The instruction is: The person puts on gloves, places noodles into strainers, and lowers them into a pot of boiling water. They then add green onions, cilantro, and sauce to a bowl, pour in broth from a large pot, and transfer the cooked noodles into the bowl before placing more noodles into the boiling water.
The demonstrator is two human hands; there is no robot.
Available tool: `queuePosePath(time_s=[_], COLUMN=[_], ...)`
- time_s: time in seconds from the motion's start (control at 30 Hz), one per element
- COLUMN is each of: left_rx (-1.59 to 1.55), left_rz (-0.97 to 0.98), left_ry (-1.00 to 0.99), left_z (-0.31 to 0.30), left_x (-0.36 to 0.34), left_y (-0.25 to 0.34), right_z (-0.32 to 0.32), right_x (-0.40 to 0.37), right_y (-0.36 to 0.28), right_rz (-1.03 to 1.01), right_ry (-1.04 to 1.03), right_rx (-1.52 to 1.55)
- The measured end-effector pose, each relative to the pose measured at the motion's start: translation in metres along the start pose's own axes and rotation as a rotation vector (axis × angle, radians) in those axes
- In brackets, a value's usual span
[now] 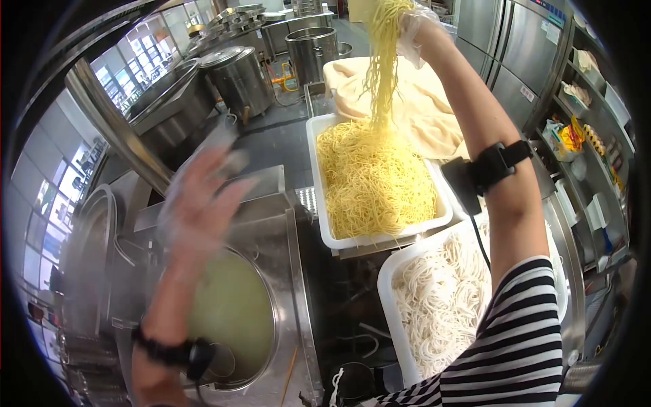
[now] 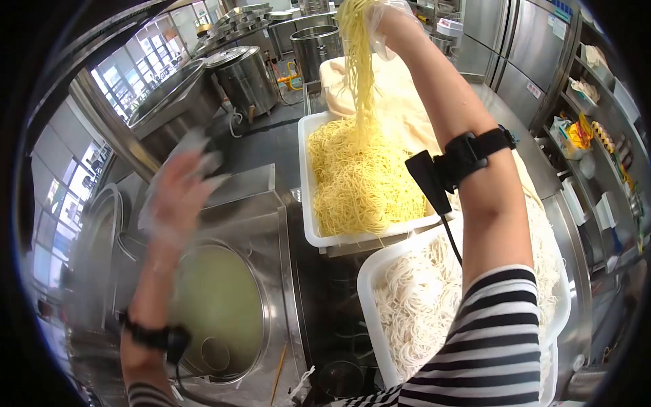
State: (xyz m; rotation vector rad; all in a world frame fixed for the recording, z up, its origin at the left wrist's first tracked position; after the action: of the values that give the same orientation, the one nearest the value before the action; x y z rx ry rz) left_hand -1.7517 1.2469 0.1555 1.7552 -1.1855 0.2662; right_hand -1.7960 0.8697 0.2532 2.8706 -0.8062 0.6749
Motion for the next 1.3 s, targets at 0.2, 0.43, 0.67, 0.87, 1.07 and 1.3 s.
queuePosePath(time_s=[0.2, 0.43, 0.67, 0.87, 1.07, 1.3], left_rx=[0.191, -0.858, -1.759, -1.763, -0.768, -1.101], left_rz=[0.118, -0.604, -0.224, 0.065, -0.183, 0.038], left_ry=[-0.186, -0.180, -0.106, -0.115, -0.263, -0.136], left_z=[0.181, 0.275, 0.248, 0.184, 0.114, 0.041], left_x=[0.118, 0.096, 0.136, 0.160, 0.080, -0.048], left_y=[0.012, -0.054, 0.000, 0.016, -0.037, 0.023], right_z=[0.015, -0.023, 0.034, 0.108, 0.049, 0.093], right_x=[-0.019, -0.058, -0.090, -0.122, -0.170, -0.231], right_y=[-0.012, -0.015, -0.054, -0.068, -0.117, -0.227], right_rz=[0.090, -0.081, -0.290, 0.057, 0.111, 0.461], right_ry=[-0.231, 0.348, 0.367, -0.575, -0.416, -0.761], right_rx=[1.858, 0.023, 0.312, 1.795, 1.242, 2.069])
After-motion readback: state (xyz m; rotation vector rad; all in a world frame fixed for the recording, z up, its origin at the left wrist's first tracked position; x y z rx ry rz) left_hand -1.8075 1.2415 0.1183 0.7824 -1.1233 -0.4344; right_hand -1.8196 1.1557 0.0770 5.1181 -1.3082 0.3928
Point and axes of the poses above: each hand's wrist, its own x-axis towards the middle knuckle, its own z-axis out of the palm, y = z × x, the point moved 8 cm from there along x, towards the middle knuckle, and after that the axes turned 13 degrees about z, right-handed, at the moved point
